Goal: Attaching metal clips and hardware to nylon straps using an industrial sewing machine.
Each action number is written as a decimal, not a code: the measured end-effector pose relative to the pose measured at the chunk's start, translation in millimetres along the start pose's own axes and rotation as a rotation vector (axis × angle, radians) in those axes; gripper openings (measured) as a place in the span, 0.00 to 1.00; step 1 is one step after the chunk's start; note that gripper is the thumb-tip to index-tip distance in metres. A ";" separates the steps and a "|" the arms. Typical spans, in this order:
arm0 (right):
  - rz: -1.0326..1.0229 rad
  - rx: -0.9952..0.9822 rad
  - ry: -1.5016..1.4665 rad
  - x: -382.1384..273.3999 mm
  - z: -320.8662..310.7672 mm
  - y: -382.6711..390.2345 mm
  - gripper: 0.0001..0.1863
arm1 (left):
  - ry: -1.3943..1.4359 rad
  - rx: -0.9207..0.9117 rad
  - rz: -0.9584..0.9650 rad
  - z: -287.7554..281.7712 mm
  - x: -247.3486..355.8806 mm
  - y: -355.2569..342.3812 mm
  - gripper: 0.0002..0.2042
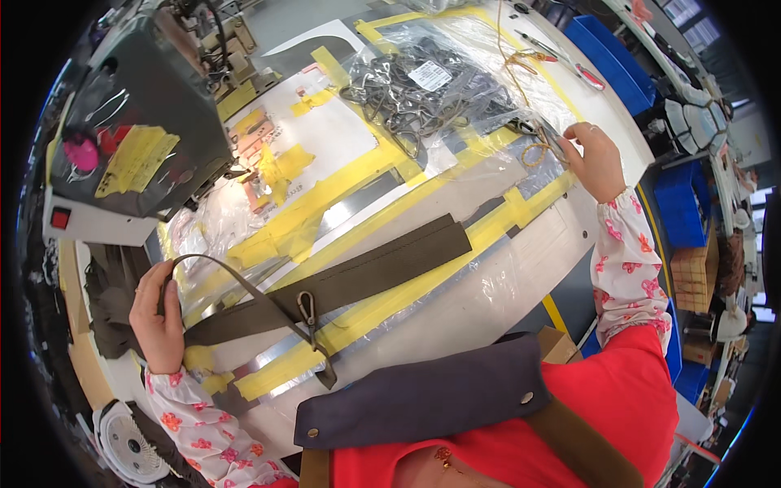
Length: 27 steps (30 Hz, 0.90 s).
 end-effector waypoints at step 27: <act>-0.350 -0.001 -1.331 -248.5 6.2 -107.9 0.14 | 0.213 -0.026 -0.093 97.0 118.2 -27.4 0.07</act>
Point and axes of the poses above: each hand's wrist, its own y-axis away from the middle knuckle, its own z-axis out of the palm, x = y × z, the point moved 2 cm from there along -y, towards the middle knuckle, and after that the axes turned 4 degrees about z, right-handed, at the moved point
